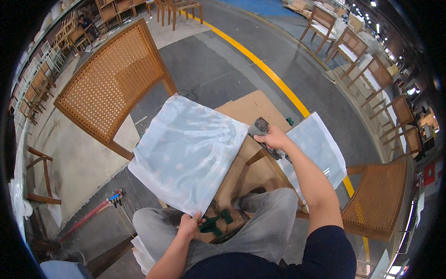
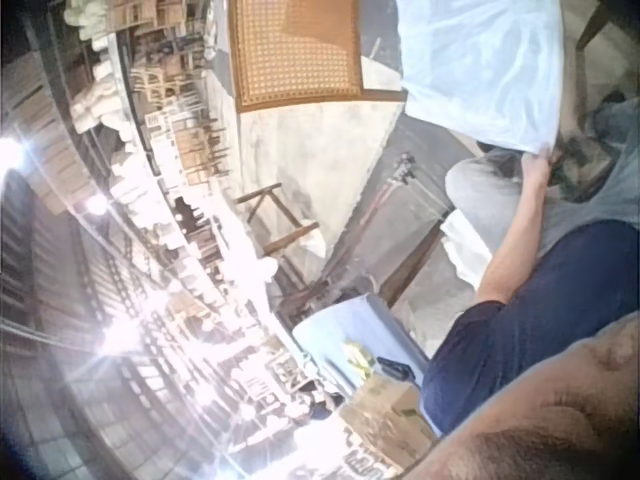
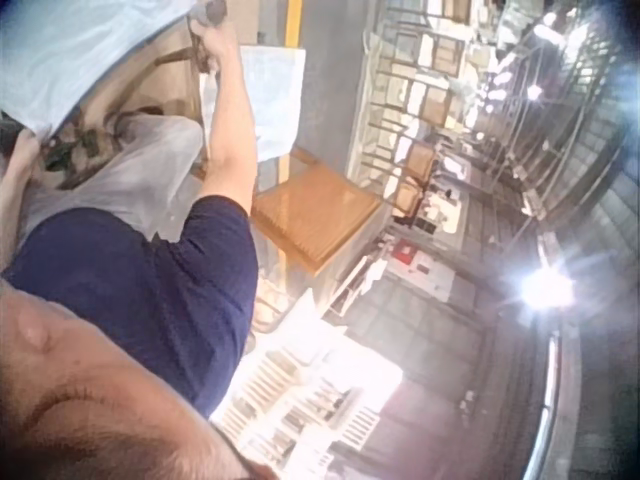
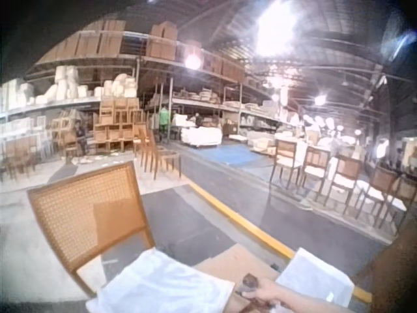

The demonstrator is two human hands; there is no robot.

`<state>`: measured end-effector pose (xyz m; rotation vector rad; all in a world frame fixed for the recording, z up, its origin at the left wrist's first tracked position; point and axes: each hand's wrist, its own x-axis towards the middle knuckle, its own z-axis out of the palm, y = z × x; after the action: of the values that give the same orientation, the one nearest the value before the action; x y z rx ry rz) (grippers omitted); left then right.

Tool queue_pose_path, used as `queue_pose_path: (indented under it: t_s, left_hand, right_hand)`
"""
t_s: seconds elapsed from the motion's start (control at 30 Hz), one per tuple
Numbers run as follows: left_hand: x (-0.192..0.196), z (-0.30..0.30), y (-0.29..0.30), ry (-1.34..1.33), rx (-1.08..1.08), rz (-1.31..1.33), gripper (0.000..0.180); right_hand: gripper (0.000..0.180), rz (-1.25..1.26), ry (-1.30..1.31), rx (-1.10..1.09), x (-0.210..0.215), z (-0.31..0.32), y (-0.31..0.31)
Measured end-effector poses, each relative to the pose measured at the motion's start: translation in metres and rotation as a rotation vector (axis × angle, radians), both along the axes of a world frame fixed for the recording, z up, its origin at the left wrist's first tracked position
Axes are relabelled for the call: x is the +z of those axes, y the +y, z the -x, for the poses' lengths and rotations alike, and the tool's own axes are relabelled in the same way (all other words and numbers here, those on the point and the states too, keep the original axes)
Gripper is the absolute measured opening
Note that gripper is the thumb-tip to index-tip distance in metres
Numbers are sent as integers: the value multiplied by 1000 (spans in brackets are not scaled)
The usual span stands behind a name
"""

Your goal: The person weaves green straps into a chair seat frame, secures them with a pneumatic staple gun, trims excess material with scissors, and then staples a white fabric cover over the seat. The chair is then moved to a nearby area.

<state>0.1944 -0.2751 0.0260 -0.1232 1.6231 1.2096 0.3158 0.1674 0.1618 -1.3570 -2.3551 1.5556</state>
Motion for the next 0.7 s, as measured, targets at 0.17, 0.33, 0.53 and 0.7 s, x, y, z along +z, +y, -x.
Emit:
queue_pose_path:
  t_s: [0.17,0.33,0.53,0.7]
  left_hand:
    - [-1,-3,0,-10,-18,-16,32]
    - [-2,-1,-1,-31,-11,6,33]
    - [-3,-1,0,-24,-35,4,32]
    - [-12,-1,-8,-30,-17,-50,38]
  right_hand:
    - [28,-4,-98,36,-18,26,21]
    - [33,9,-116,80,-28,34,28]
    - [33,35,-90,4,-35,26,24]
    - [37,124,-92,18,-28,25,-4]
